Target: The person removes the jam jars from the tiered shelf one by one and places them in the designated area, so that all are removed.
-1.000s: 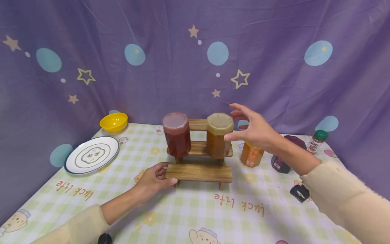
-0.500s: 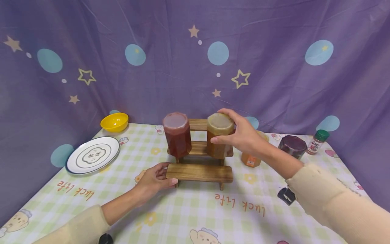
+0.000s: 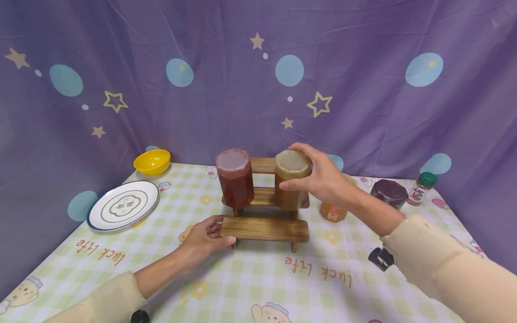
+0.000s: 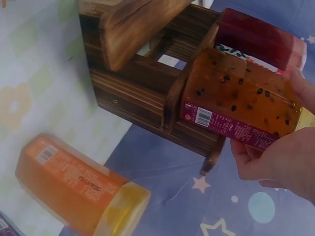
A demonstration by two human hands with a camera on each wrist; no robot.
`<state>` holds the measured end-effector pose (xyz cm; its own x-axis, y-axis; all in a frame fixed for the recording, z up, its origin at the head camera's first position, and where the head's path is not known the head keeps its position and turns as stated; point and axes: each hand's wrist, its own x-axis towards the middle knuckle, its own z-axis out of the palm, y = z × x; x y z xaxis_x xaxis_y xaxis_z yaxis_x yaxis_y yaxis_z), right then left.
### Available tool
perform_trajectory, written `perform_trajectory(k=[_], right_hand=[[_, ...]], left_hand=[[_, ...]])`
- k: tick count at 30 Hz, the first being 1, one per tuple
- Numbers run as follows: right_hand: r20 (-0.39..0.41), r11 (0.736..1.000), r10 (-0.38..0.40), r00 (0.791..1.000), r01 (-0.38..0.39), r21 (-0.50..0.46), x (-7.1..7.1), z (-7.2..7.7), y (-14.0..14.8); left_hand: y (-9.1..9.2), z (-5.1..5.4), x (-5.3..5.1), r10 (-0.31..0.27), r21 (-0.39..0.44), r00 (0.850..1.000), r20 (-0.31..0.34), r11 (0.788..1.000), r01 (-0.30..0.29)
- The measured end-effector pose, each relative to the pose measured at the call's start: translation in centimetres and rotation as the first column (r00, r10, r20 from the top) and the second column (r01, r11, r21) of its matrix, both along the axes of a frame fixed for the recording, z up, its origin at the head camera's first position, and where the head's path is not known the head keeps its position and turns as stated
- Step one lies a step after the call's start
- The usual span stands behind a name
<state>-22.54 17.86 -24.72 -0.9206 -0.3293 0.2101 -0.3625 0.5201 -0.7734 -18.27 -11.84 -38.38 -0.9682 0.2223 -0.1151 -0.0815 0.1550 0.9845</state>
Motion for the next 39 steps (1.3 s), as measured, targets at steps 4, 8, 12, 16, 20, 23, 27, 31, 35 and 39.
perform_trajectory(k=[4, 8, 12, 16, 20, 23, 27, 31, 35, 39], right_hand=[[0.001, 1.000, -0.020, 1.000, 0.020, -0.017, 0.6, 0.9, 0.3], [-0.017, 0.999, -0.030, 0.999, 0.030, -0.022, 1.4, 1.8, 1.0], [-0.035, 0.999, -0.048, 0.998, 0.048, -0.016, 2.0, 2.4, 1.8], [-0.044, 0.997, -0.074, 0.996, 0.075, 0.017, 2.4, 2.4, 2.8], [-0.063, 0.995, -0.086, 0.994, 0.089, 0.040, 3.0, 2.0, 3.8], [-0.064, 0.993, -0.107, 0.992, 0.110, 0.053, 3.6, 1.5, 4.7], [-0.057, 0.987, -0.137, 0.989, 0.141, 0.073, 4.3, 0.5, 6.1], [-0.083, 0.986, -0.138, 0.987, 0.145, 0.078, 4.8, -0.5, 7.4], [-0.086, 0.989, -0.131, 0.988, 0.137, 0.063, 5.2, -1.5, 8.5], [-0.079, 0.991, -0.127, 0.989, 0.130, 0.037, 5.6, -2.3, 9.3]], left_hand=[[0.0, -0.1, 0.0, -0.003, 0.011, 1.000, 0.003, 1.000, 0.003], [0.0, -0.1, 0.0, -0.001, 0.018, 1.000, 0.004, 1.000, 0.001], [0.0, -0.1, -0.1, 0.013, 0.002, 1.000, -0.004, 1.000, -0.013], [-0.1, -0.1, -0.1, 0.015, 0.005, 1.000, -0.002, 1.000, -0.015], [-0.1, -0.2, -0.1, 0.012, 0.008, 1.000, 0.000, 1.000, -0.012], [-0.1, -0.2, -0.1, 0.008, 0.009, 1.000, 0.002, 1.000, -0.008], [0.0, -0.2, -0.1, 0.013, 0.004, 1.000, 0.002, 1.000, -0.013], [0.0, -0.1, -0.1, 0.015, 0.000, 1.000, 0.001, 1.000, -0.015], [0.0, 0.0, -0.1, 0.005, 0.008, 1.000, 0.002, 1.000, -0.005], [0.0, 0.0, -0.1, -0.001, 0.018, 1.000, 0.006, 1.000, 0.001]])
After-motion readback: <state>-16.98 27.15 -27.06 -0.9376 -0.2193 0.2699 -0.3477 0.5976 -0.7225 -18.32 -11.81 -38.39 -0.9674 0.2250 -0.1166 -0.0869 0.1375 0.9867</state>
